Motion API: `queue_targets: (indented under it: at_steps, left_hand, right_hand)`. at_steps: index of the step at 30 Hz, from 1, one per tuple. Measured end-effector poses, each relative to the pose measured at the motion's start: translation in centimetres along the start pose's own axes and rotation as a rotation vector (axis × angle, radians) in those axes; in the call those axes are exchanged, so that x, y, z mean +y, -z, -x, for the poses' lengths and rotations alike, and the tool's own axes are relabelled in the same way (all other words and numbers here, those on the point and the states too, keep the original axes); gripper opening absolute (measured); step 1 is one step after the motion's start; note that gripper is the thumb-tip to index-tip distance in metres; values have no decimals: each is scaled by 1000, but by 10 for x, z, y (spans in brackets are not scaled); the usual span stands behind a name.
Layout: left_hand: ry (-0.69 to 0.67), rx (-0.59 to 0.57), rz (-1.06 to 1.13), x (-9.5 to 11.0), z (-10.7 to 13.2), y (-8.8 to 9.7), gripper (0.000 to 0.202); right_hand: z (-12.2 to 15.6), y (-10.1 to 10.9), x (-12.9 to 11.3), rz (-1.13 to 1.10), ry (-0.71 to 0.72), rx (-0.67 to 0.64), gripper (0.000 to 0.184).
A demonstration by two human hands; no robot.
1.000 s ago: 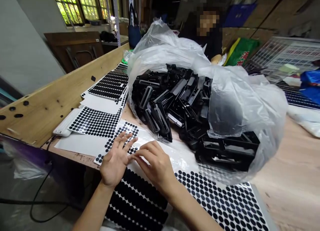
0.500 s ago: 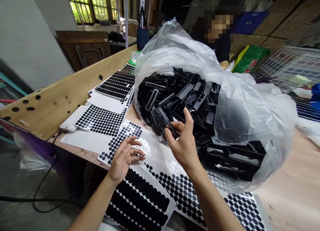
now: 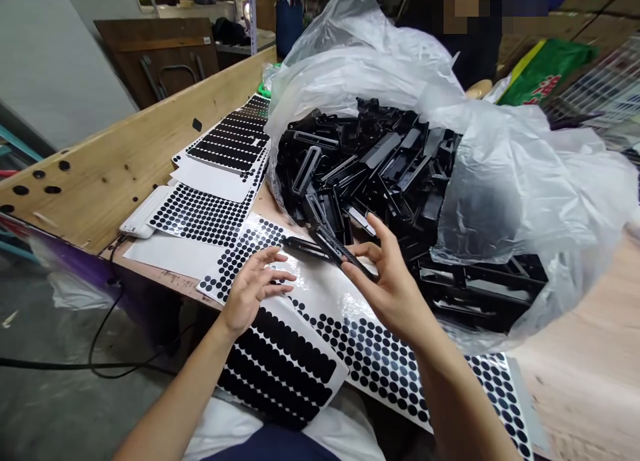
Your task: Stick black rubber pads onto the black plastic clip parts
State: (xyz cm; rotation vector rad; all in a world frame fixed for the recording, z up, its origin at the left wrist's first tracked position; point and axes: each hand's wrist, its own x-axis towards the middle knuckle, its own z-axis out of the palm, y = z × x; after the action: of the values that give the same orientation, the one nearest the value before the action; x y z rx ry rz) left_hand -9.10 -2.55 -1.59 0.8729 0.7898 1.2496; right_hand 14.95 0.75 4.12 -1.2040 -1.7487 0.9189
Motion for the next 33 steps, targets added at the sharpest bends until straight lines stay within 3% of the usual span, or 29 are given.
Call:
queue_targets:
  at_steps: [2, 4, 6, 8, 11, 13, 15, 17, 21, 24, 33]
  left_hand:
    - [1, -7, -17, 0, -1, 0, 43]
    - [-7, -15, -34, -1, -1, 1, 50]
    - [-20, -54, -56, 0, 0, 1, 63]
    - [-14, -139, -76, 1, 2, 2, 72]
    - [39, -224, -121, 2, 5, 1, 66]
    - [53, -182, -108, 1, 5, 1, 61]
    - [41, -123, -27, 0, 4, 1, 60]
    - [32, -96, 53, -1, 3, 3, 64]
    - [48, -111, 33, 0, 1, 3, 76]
    - [75, -112, 1, 1, 2, 1, 81]
    - [98, -115, -23, 0, 1, 0, 84]
  right_hand:
    - [6, 7, -9, -115, -63, -58, 84]
    - [7, 7, -22, -231, -132, -224, 87]
    - [3, 0, -35, -236, -156, -372, 87]
    - [-7, -13, -42, -190, -146, -429, 88]
    - [-26, -34, -42, -212, -108, -366, 88]
    - [-35, -41, -39, -206, -70, -181, 75]
    - [-40, -41, -36, -140, -41, 83, 49]
    - [-40, -36, -35, -156, -89, 221, 31]
    - [-36, -25, -35, -388, -366, 19, 40]
    - [-36, -27, -33, -399, -479, -91, 43]
    - [-41, -38, -30, -334, -445, -188, 42]
